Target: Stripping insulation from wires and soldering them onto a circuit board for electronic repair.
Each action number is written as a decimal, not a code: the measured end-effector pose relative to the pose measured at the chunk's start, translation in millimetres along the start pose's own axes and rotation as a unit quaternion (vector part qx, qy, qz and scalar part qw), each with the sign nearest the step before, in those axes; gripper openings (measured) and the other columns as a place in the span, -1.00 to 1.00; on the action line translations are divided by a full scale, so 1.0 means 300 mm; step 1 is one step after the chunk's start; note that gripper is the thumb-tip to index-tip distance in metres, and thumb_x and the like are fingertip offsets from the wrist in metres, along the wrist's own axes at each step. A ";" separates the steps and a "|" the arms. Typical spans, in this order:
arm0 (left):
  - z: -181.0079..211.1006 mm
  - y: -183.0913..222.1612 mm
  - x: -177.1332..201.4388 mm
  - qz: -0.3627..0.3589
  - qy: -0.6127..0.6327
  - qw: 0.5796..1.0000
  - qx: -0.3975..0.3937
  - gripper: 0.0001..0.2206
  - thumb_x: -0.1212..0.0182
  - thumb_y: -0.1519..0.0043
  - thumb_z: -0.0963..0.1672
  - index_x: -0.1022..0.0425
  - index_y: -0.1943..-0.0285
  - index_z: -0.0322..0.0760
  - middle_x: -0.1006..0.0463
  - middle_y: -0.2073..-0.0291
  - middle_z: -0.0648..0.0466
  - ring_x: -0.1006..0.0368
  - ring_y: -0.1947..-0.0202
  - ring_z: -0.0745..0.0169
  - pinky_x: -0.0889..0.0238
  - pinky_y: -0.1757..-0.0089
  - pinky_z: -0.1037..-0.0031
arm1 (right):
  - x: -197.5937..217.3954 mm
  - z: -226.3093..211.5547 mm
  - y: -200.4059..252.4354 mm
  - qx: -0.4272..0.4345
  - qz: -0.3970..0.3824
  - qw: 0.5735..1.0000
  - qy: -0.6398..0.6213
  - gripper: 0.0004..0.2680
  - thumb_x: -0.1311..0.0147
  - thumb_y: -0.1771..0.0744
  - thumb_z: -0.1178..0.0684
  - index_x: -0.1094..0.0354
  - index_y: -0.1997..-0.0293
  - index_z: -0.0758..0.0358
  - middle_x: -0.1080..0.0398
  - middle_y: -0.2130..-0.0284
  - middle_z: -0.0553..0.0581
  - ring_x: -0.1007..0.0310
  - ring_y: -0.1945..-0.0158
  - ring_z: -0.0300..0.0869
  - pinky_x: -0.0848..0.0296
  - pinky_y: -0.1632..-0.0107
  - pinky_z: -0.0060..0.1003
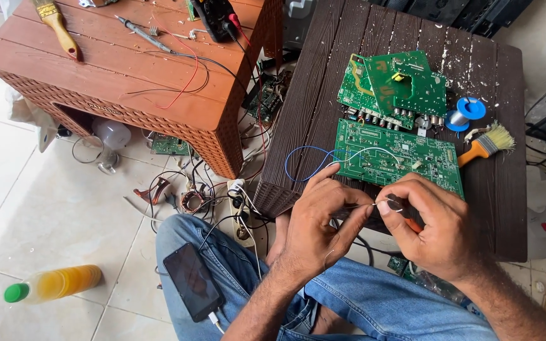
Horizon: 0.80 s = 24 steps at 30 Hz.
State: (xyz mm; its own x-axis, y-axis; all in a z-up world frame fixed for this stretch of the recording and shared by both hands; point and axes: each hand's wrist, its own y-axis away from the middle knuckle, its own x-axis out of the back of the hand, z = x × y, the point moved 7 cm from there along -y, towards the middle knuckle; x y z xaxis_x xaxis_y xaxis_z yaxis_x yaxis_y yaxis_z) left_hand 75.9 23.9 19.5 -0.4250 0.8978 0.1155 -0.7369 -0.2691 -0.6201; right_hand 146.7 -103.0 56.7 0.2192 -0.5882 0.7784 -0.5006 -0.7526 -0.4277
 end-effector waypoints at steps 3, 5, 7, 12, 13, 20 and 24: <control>-0.010 0.005 -0.005 0.002 0.001 1.000 0.004 -0.91 -0.13 -0.38 -0.14 -0.47 0.15 -0.24 -0.54 0.31 0.17 -0.47 0.30 0.24 -0.17 -0.37 0.06 | -0.006 0.008 0.006 -0.012 0.000 1.000 0.002 -0.88 -0.01 -0.38 0.13 -0.37 0.29 0.37 -0.45 0.39 0.11 -0.45 0.35 -0.16 -0.43 0.23 -0.32; -0.010 0.007 -0.002 0.005 -0.003 1.000 0.000 -0.92 -0.14 -0.38 -0.15 -0.47 0.15 -0.24 -0.54 0.31 0.18 -0.47 0.29 0.24 -0.17 -0.37 0.07 | -0.012 0.012 0.008 -0.016 -0.003 1.000 0.004 -0.88 -0.02 -0.38 0.13 -0.38 0.29 0.36 -0.45 0.39 0.10 -0.45 0.35 -0.17 -0.43 0.24 -0.32; -0.005 0.007 0.005 0.009 -0.001 1.000 0.003 -0.92 -0.12 -0.39 -0.14 -0.46 0.14 -0.24 -0.52 0.31 0.16 -0.47 0.29 0.22 -0.17 -0.37 0.06 | -0.016 0.016 0.010 -0.027 -0.004 1.000 0.005 -0.87 0.00 -0.39 0.11 -0.39 0.27 0.35 -0.45 0.38 0.10 -0.47 0.34 -0.18 -0.45 0.22 -0.33; -0.011 0.009 0.008 0.013 -0.007 1.000 -0.002 -0.95 -0.17 -0.37 -0.17 -0.45 0.15 -0.24 -0.52 0.32 0.17 -0.47 0.29 0.22 -0.16 -0.37 0.07 | -0.020 0.007 0.003 -0.038 -0.008 0.999 0.010 -0.86 0.01 -0.39 0.10 -0.38 0.30 0.31 -0.43 0.41 0.05 -0.43 0.37 -0.21 -0.39 0.24 -0.34; -0.009 0.010 0.009 0.013 -0.011 1.000 -0.006 -0.95 -0.17 -0.37 -0.17 -0.45 0.16 -0.23 -0.51 0.32 0.17 -0.46 0.29 0.23 -0.16 -0.37 0.07 | -0.021 0.006 0.002 -0.043 -0.011 0.999 0.009 -0.85 0.02 -0.40 0.09 -0.38 0.31 0.29 -0.43 0.41 0.03 -0.42 0.37 -0.22 -0.38 0.25 -0.34; 0.008 0.011 0.027 0.026 0.002 1.000 -0.017 -0.93 -0.14 -0.38 -0.18 -0.43 0.17 -0.26 -0.50 0.32 0.14 -0.42 0.32 0.21 -0.17 -0.36 0.05 | -0.024 0.025 0.017 -0.090 -0.020 0.996 0.015 -0.82 0.02 -0.39 -0.01 -0.40 0.31 0.23 -0.39 0.46 -0.03 -0.28 0.50 -0.27 -0.26 0.37 -0.36; -0.004 -0.001 0.025 0.025 0.022 0.999 0.004 -0.93 -0.14 -0.37 -0.16 -0.48 0.17 -0.23 -0.55 0.31 0.15 -0.48 0.27 0.26 -0.17 -0.37 0.06 | 0.078 0.073 0.010 -0.117 0.006 0.993 0.026 -0.83 -0.12 -0.35 0.02 -0.48 0.15 0.32 -0.53 0.26 0.10 -0.52 0.23 -0.19 -0.46 0.12 -0.31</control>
State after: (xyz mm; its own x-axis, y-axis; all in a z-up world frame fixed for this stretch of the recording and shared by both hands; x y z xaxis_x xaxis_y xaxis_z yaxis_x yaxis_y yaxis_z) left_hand 73.4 31.2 19.5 -0.4390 0.8970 0.0506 -0.7194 -0.3172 -0.6179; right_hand 168.7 -125.5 63.4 0.1715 -0.5763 0.7990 -0.6847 -0.6529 -0.3240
